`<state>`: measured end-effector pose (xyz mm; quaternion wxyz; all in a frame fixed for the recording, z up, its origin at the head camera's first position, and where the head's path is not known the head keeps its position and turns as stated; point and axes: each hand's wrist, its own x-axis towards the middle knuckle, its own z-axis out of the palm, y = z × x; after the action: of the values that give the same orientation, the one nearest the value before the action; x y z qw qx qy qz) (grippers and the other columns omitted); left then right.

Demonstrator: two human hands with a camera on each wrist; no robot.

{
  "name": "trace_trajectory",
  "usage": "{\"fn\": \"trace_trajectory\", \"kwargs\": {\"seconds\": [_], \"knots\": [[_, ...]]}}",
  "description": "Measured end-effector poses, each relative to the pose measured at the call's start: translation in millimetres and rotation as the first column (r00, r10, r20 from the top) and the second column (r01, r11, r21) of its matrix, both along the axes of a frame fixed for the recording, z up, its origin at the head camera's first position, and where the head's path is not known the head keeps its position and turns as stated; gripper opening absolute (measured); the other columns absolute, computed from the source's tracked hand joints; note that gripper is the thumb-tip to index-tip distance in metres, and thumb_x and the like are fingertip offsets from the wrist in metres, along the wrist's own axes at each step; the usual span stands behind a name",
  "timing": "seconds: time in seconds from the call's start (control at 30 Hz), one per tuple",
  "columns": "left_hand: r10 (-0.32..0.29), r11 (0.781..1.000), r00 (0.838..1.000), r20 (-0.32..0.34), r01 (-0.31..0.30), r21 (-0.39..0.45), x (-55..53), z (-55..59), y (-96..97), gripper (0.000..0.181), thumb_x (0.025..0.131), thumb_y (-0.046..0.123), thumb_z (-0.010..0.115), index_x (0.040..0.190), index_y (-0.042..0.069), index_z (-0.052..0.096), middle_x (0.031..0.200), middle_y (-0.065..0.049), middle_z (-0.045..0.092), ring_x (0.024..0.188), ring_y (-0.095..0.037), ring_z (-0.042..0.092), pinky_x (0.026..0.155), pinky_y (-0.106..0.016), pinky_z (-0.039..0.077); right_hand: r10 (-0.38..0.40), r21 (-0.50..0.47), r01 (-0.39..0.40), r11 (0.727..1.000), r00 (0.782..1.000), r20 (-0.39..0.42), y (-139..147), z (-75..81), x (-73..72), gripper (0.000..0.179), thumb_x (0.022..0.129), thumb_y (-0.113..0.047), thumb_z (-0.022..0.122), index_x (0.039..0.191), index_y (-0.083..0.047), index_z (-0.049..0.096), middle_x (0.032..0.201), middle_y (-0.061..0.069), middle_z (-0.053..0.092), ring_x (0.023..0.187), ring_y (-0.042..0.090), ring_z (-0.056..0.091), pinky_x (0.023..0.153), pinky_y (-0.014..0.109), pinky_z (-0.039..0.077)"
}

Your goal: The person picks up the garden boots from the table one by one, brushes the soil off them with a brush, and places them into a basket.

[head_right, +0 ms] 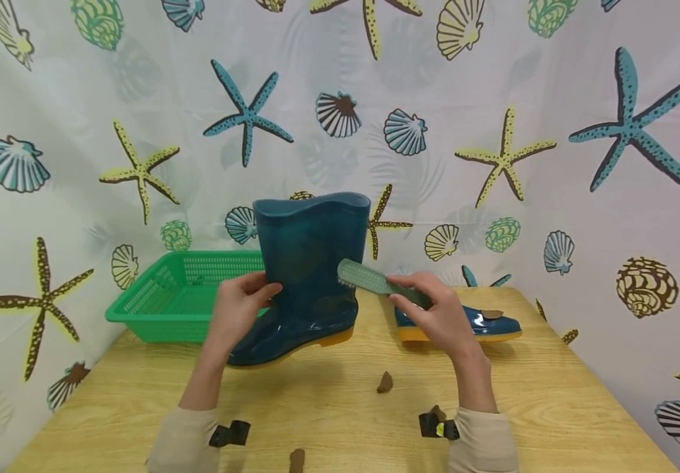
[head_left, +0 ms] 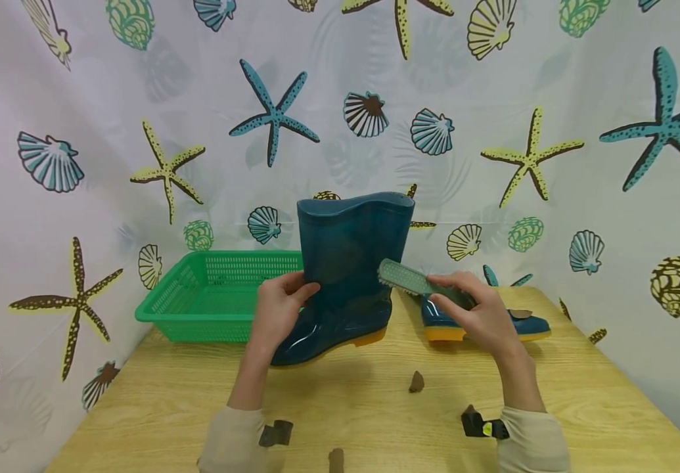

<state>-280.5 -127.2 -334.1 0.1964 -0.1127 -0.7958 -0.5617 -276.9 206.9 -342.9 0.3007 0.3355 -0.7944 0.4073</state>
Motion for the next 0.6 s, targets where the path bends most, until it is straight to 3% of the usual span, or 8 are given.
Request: {"fn": "trace_trajectory", "kwargs": {"seconds": [0.3, 0.47, 0.6], "knots": [[0.131, 0.985, 0.986, -0.101, -0.118, 0.124, 6.2, 7.8, -19.5, 0.023, 0.093, 0.018, 0.070, 0.114, 0.009, 0.075, 0.106, -0.013, 0.076, 0.093, -0.025, 0.074, 0.074, -0.027, 0.059, 0.022, -0.004, -0.022, 1.000, 1.000, 0.009, -3, 1.2, -0.2, 0.038, 0.087, 0.007, 0.071, 0.121, -0.009, 0.070, 0.113, 0.006, 0.069, 0.098, 0.001, 0.057, 0.079, 0.013, 0.047], [0.145, 0.988, 0.983, -0.115, -0.138, 0.064, 4.4, 9.1, -29.5, 0.024, 0.094, 0.023, 0.069, 0.114, 0.011, 0.076, 0.106, -0.011, 0.076, 0.095, -0.022, 0.074, 0.078, -0.026, 0.059, -0.002, -0.009, 0.002, 1.000, 1.000, 0.009, -4, -1.0, 0.5, 0.037, 0.084, 0.011, 0.070, 0.119, -0.004, 0.070, 0.109, 0.011, 0.070, 0.092, 0.001, 0.057, 0.076, 0.012, 0.046], [0.127, 0.991, 0.981, -0.149, -0.132, -0.020, 0.0, 21.7, -38.7, 0.025, 0.095, 0.020, 0.066, 0.115, 0.007, 0.075, 0.106, -0.014, 0.076, 0.097, -0.026, 0.073, 0.084, -0.035, 0.060, -0.008, -0.016, 0.008, 1.000, 1.000, -0.010, -10, 6.6, 7.3, 0.033, 0.085, 0.011, 0.069, 0.116, 0.002, 0.070, 0.106, 0.016, 0.070, 0.086, 0.004, 0.056, 0.072, 0.013, 0.046]]}}
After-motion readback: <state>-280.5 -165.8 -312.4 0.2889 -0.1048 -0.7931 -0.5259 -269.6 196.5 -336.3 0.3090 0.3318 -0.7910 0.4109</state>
